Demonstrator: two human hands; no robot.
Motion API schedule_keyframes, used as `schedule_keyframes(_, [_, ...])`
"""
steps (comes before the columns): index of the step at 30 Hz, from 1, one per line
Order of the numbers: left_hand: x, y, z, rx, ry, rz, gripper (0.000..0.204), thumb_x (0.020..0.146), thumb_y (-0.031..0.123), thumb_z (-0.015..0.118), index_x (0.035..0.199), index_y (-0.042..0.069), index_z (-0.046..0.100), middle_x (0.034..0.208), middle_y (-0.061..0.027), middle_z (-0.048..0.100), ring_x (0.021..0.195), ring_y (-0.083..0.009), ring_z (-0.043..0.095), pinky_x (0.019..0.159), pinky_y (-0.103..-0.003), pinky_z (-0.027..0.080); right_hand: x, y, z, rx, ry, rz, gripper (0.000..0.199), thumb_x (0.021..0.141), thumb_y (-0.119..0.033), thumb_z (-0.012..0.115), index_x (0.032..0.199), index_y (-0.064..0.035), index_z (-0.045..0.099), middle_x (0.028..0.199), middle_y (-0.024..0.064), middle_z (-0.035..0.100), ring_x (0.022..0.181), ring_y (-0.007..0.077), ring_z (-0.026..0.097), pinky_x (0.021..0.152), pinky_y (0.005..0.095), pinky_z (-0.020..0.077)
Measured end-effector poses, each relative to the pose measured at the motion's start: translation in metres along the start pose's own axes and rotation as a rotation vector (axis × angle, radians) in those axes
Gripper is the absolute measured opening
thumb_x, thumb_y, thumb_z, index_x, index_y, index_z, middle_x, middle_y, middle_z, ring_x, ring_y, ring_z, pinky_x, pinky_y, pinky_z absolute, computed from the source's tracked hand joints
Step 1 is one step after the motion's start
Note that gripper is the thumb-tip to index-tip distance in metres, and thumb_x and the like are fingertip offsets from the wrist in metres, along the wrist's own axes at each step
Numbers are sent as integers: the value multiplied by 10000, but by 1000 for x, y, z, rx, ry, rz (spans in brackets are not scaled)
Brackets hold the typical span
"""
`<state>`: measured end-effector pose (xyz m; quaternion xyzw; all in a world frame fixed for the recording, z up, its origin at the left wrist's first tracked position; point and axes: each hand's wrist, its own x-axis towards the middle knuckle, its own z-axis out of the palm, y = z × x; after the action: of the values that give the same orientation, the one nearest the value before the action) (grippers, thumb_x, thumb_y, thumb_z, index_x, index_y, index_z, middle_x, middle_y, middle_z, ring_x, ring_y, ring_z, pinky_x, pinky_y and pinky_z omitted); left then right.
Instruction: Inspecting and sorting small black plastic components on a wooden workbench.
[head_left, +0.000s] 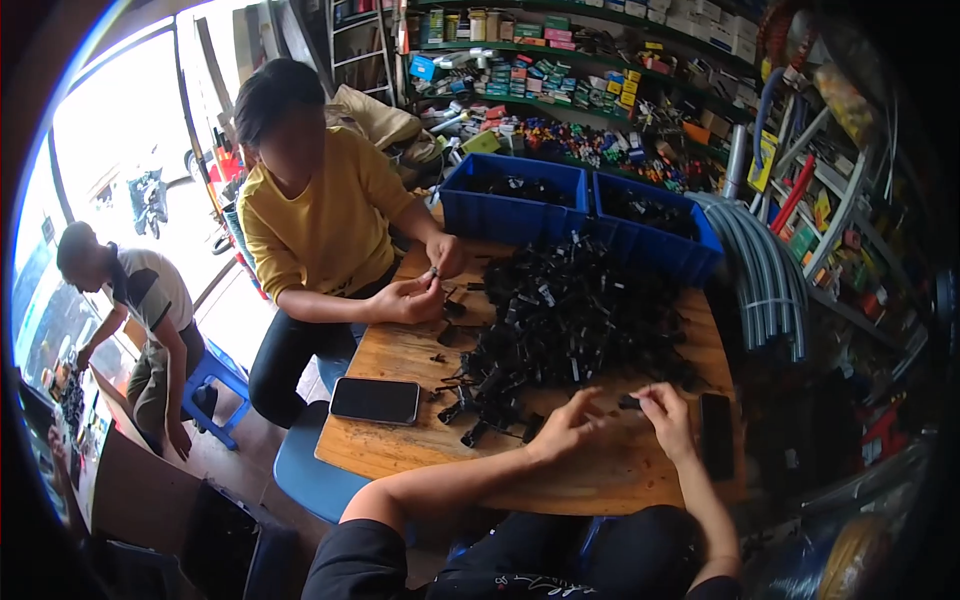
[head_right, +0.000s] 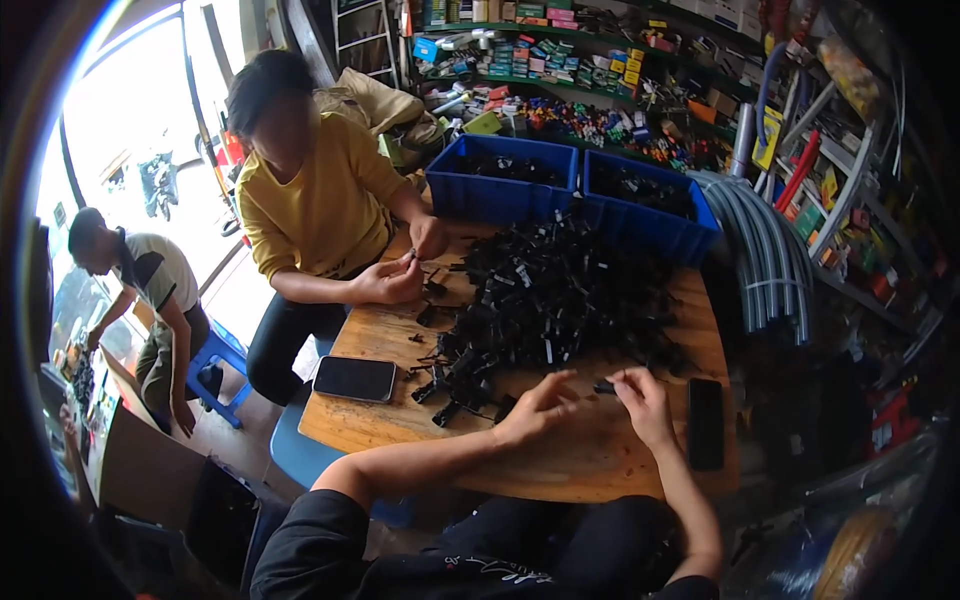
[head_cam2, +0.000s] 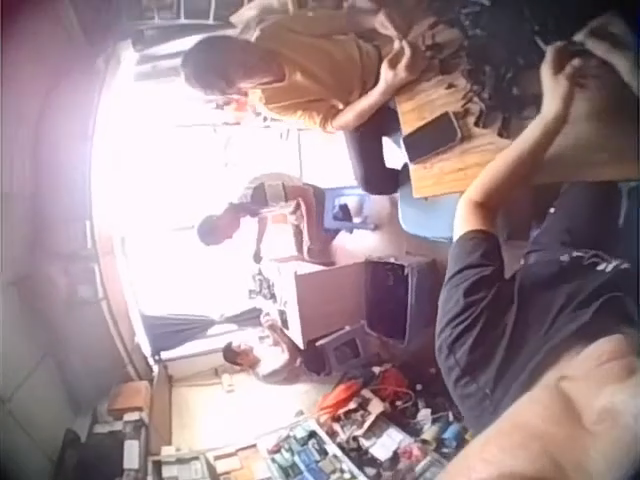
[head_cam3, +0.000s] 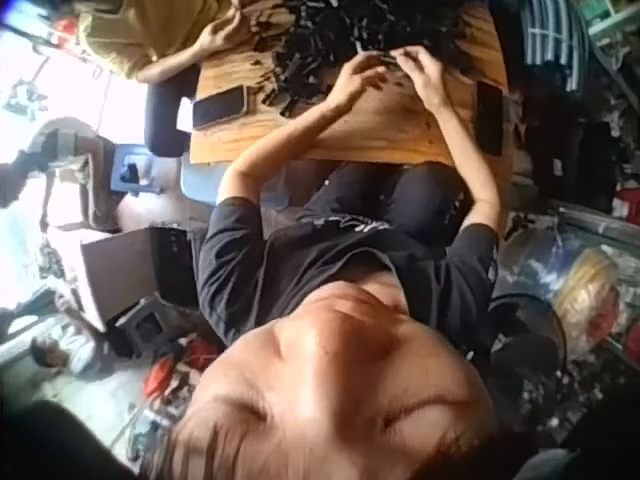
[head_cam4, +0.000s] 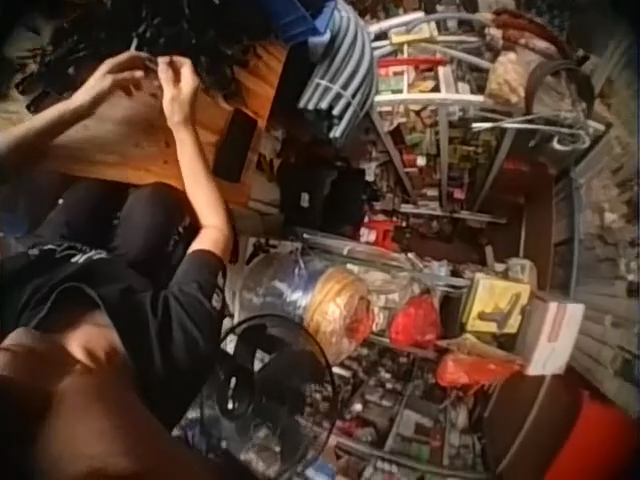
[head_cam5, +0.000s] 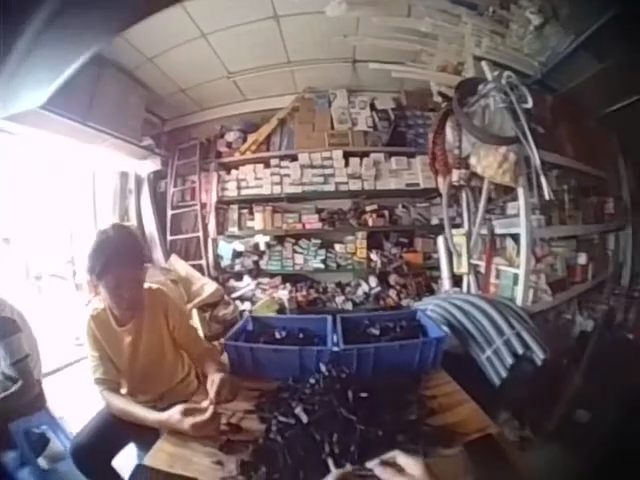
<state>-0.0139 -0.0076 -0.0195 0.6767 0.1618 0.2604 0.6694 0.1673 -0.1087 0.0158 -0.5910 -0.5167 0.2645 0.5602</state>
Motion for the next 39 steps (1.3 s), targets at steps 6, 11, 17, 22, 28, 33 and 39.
schedule_keyframes(6, [29, -9, -4, -218, 185, -45, 360, 879, 111, 563, 1201, -22, 477, 1011, -88, 573, 816, -144, 582, 697, -275, 495, 32, -2, 26, 123, -23, -47, 144, 903, -106, 543, 1009, -10, 564, 886, -2, 610, 776, 34, 536, 617, 170, 451])
schedule_keyframes(11, [31, -10, 0, -172, 172, -37, 319, 870, 102, 579, 1157, -13, 504, 956, -68, 583, 787, -128, 570, 687, -260, 478, 27, 21, 17, 289, 73, -33, 289, 901, -103, 546, 1166, -20, 469, 942, 54, 621, 878, 72, 571, 676, 195, 473])
schedule_keyframes(17, [27, 4, 5, -106, 118, 15, 240, 885, 97, 540, 1087, -32, 565, 809, -53, 598, 759, -123, 565, 711, -246, 455, 16, 11, 12, 225, 18, -38, 346, 897, -134, 568, 1204, -27, 449, 885, 63, 633, 799, 86, 592, 603, 199, 488])
schedule_keyframes(22, [24, 9, 5, -55, 118, -125, 272, 874, 103, 552, 1111, -30, 548, 932, -56, 604, 783, -119, 573, 720, -251, 467, 14, 20, 21, 33, -1, -153, 351, 900, -174, 569, 1209, -51, 459, 899, 53, 634, 815, 87, 593, 601, 206, 485])
schedule_keyframes(28, [22, -3, -1, -126, 63, -193, 263, 888, 118, 549, 1116, -14, 550, 851, -50, 615, 764, -112, 582, 715, -253, 472, 13, 22, 25, 9, 46, -178, 318, 909, -150, 547, 1199, -50, 463, 894, 55, 636, 828, 83, 598, 585, 195, 487])
schedule_keyframes(33, [18, -6, -5, -233, 128, -175, 222, 859, 92, 601, 1054, -11, 572, 777, -21, 606, 741, -88, 555, 715, -232, 448, 11, 22, 31, 32, 44, -177, 287, 904, -130, 550, 1171, -45, 488, 1022, 79, 597, 880, 101, 583, 630, 209, 510])
schedule_keyframes(39, [12, -7, -1, -178, 166, -28, 193, 813, 56, 662, 982, -6, 594, 800, -21, 613, 754, -84, 568, 681, -223, 478, 6, 26, 35, 63, -42, -271, 87, 884, -88, 577, 960, -71, 616, 954, 26, 589, 791, 70, 530, 680, 196, 435])
